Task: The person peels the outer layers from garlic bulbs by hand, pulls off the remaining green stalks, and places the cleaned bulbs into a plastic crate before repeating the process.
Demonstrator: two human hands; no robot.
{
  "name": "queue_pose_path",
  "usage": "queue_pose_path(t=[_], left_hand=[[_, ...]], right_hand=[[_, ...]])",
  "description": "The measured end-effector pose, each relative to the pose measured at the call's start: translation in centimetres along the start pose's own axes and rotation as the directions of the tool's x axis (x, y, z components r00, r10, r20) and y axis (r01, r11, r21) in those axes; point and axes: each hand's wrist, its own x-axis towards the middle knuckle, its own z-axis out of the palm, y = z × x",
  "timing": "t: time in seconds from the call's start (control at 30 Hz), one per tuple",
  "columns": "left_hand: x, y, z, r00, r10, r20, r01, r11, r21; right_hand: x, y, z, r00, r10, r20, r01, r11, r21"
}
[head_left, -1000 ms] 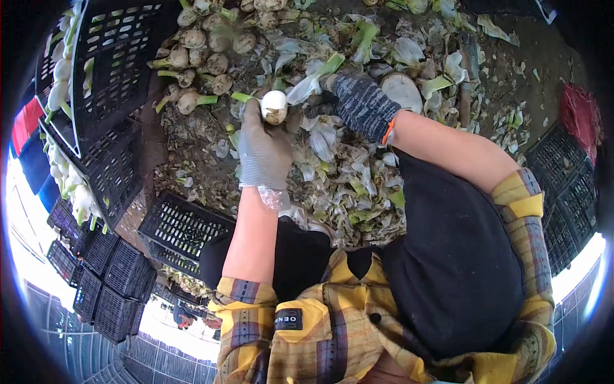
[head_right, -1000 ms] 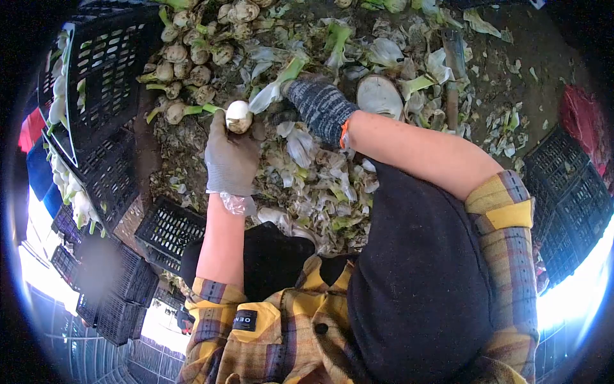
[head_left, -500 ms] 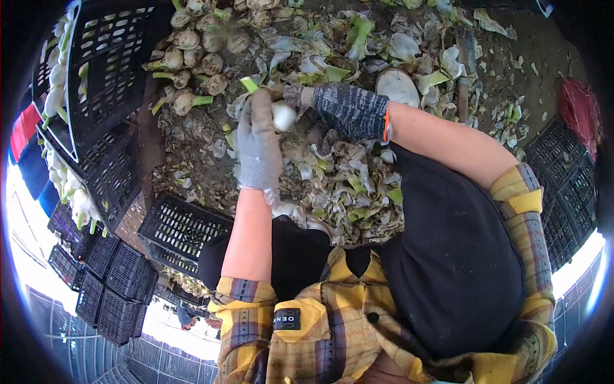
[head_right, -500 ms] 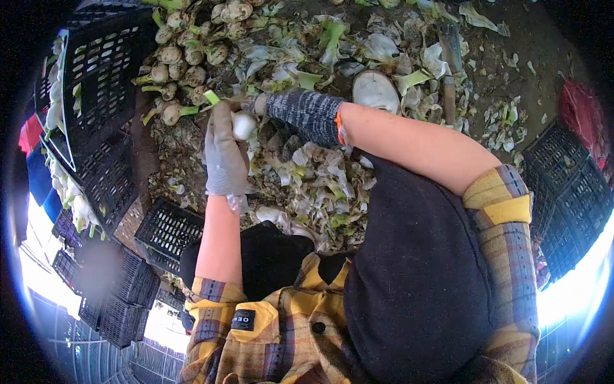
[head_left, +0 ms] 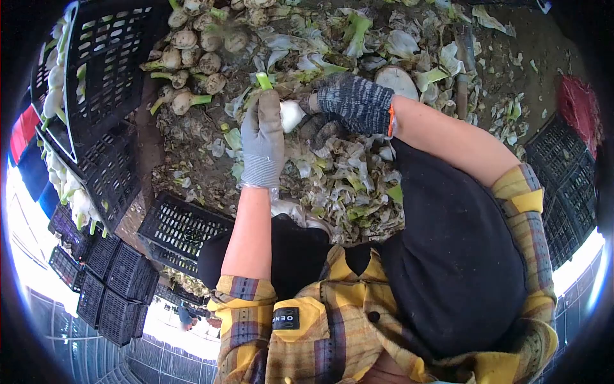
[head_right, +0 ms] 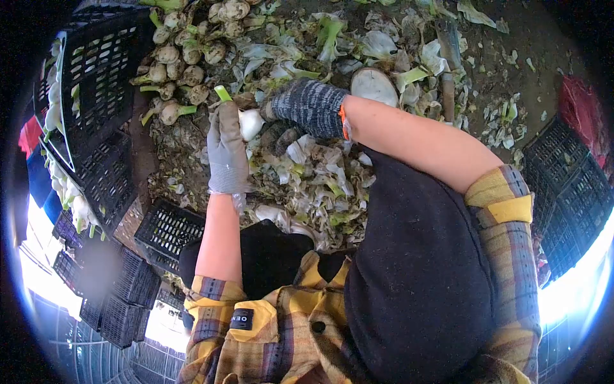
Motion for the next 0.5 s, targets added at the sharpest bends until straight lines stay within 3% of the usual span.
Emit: queue_pose_path(t=[0.03,0.13,0.23,0.33,0.37,0.43,0.5], left_hand=[[0.1,-0.2,-0.1,1.000,0.007,0.000,-0.007,1.000,-0.003],[0.1,-0.2,-0.2,0.998,0.057,0.007,-0.057,0.998,-0.010],[-0.2,1.0,-0.1,0.998,-0.061,-0.023,0.063,0.995,0.073],[-0.3,-0.2,0.3,0.994,0.091,-0.054,-0.093,0.995,-0.032],[-0.2,-0.7,0.5,0.984,0.165,-0.071,-0.169,0.984,-0.054],[-0.2,-1.0,1.0,0.945,0.306,-0.111,-0.317,0.944,-0.096],[-0.2,0.0,1.0,0.987,0.106,-0.122,-0.116,0.990,-0.079]], right_hand=[[-0.1,-0.2,-0.1,1.000,0.003,-0.002,-0.003,0.997,-0.081],[-0.4,-0.7,0.3,0.992,0.106,0.075,-0.127,0.901,0.414],[-0.8,-2.2,1.1,0.999,0.017,-0.038,-0.022,0.989,-0.147],[-0.4,-1.1,0.9,0.996,0.051,-0.070,-0.049,0.998,0.028],[0.2,-0.4,0.4,0.993,-0.050,-0.104,0.032,0.985,-0.171],[1.3,0.6,-0.4,0.961,-0.256,-0.107,0.158,0.823,-0.546],[1.2,0.7,-0.5,0.937,-0.323,-0.130,0.161,0.734,-0.660]])
